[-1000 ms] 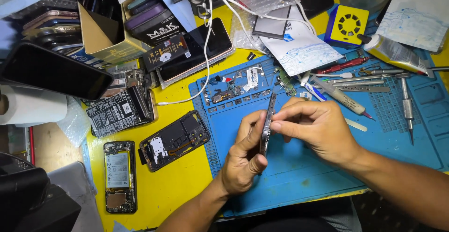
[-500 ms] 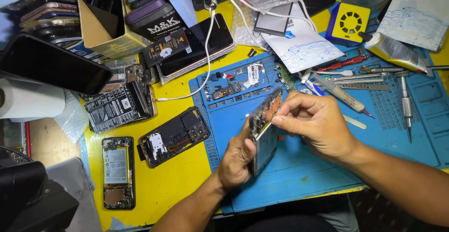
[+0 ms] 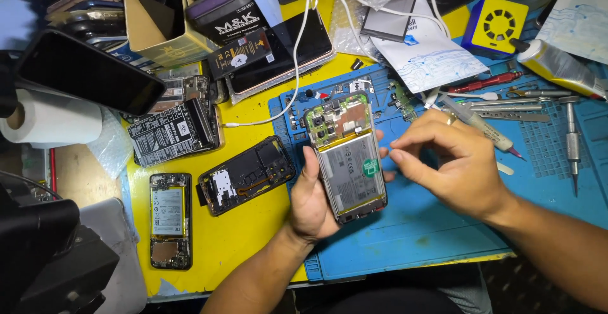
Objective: The person disassembles a smartphone by prying open the screen, removing the back cover, and detaching internal components. They use a metal prying tool and a screwdriver to separate the screen and remove screws from the motherboard. The person then removes the battery and places the components on the workbench.
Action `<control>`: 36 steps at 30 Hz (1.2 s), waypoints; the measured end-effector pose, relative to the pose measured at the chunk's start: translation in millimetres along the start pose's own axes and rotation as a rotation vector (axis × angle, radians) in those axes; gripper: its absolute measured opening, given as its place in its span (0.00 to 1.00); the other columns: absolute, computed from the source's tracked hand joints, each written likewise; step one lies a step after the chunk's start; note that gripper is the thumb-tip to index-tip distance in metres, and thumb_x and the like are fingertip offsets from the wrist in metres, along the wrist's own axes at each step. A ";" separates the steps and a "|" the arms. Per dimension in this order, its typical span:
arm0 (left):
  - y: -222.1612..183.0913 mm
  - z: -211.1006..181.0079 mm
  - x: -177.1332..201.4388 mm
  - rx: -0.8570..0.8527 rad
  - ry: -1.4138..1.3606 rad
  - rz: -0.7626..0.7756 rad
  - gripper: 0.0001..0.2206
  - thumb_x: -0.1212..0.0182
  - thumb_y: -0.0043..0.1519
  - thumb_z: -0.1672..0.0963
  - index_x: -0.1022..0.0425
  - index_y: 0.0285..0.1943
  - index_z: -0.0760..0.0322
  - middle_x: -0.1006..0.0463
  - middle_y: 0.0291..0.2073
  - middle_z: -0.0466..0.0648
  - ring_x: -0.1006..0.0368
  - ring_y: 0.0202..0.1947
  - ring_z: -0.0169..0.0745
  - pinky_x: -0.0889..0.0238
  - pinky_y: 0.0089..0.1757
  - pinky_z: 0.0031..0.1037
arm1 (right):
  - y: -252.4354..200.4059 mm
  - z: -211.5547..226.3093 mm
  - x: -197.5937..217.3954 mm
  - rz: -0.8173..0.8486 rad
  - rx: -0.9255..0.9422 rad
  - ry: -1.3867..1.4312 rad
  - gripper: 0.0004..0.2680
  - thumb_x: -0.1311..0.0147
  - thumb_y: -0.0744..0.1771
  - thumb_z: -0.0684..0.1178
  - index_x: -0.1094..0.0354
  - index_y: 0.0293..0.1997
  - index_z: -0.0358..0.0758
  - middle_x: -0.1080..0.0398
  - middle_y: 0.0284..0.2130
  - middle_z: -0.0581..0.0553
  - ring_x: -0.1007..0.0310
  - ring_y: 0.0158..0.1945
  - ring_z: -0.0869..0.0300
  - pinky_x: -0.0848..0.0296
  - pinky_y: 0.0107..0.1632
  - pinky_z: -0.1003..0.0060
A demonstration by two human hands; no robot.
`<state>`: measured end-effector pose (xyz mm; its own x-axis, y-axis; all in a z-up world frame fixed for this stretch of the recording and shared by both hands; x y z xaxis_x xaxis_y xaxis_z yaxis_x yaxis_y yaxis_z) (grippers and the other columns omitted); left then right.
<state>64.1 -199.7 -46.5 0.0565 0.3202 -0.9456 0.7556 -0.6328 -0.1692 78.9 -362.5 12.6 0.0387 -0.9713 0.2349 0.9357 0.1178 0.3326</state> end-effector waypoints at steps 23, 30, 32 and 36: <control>-2.7 -8.5 1.8 -0.525 0.786 -0.015 0.36 0.43 0.64 0.63 0.56 0.81 0.70 0.28 0.60 0.64 0.31 0.63 0.54 0.37 0.63 0.44 | -3.0 -14.4 -15.2 -0.048 -0.064 0.088 0.02 0.37 0.62 0.37 0.24 0.30 0.37 0.25 0.24 0.46 0.29 0.25 0.62 0.25 0.33 0.68; -4.6 -17.2 16.0 -0.611 0.894 -0.300 0.24 0.33 0.59 0.64 0.30 0.66 0.77 0.18 0.47 0.64 0.20 0.49 0.48 0.24 0.50 0.36 | -1.3 0.0 -26.9 0.038 0.058 -0.013 0.07 0.34 0.61 0.38 0.26 0.38 0.35 0.25 0.29 0.43 0.26 0.28 0.58 0.24 0.35 0.64; -4.8 -18.3 13.8 -0.620 0.923 -0.339 0.24 0.32 0.58 0.64 0.28 0.65 0.76 0.17 0.46 0.63 0.20 0.48 0.45 0.23 0.49 0.34 | -5.1 -0.5 -30.2 0.043 0.108 -0.060 0.11 0.30 0.60 0.39 0.27 0.42 0.35 0.26 0.31 0.41 0.25 0.29 0.56 0.24 0.36 0.62; -3.3 -16.1 4.6 -0.597 0.811 -0.315 0.24 0.35 0.61 0.63 0.31 0.68 0.76 0.18 0.48 0.63 0.20 0.49 0.47 0.23 0.50 0.37 | -6.9 -3.5 -26.6 -0.004 0.132 -0.114 0.06 0.34 0.62 0.36 0.25 0.40 0.33 0.27 0.30 0.43 0.25 0.28 0.57 0.25 0.35 0.65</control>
<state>72.4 -184.8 -45.9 0.0548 0.9247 -0.3768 0.9982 -0.0602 -0.0024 72.7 -338.2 0.9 -0.0117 -0.9427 0.3334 0.8814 0.1477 0.4486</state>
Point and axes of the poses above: each hand's wrist, its own y-axis towards the middle knuckle, its own x-axis out of the back of the hand, z = x × y, the point moved 6 cm from there along y, towards the middle knuckle
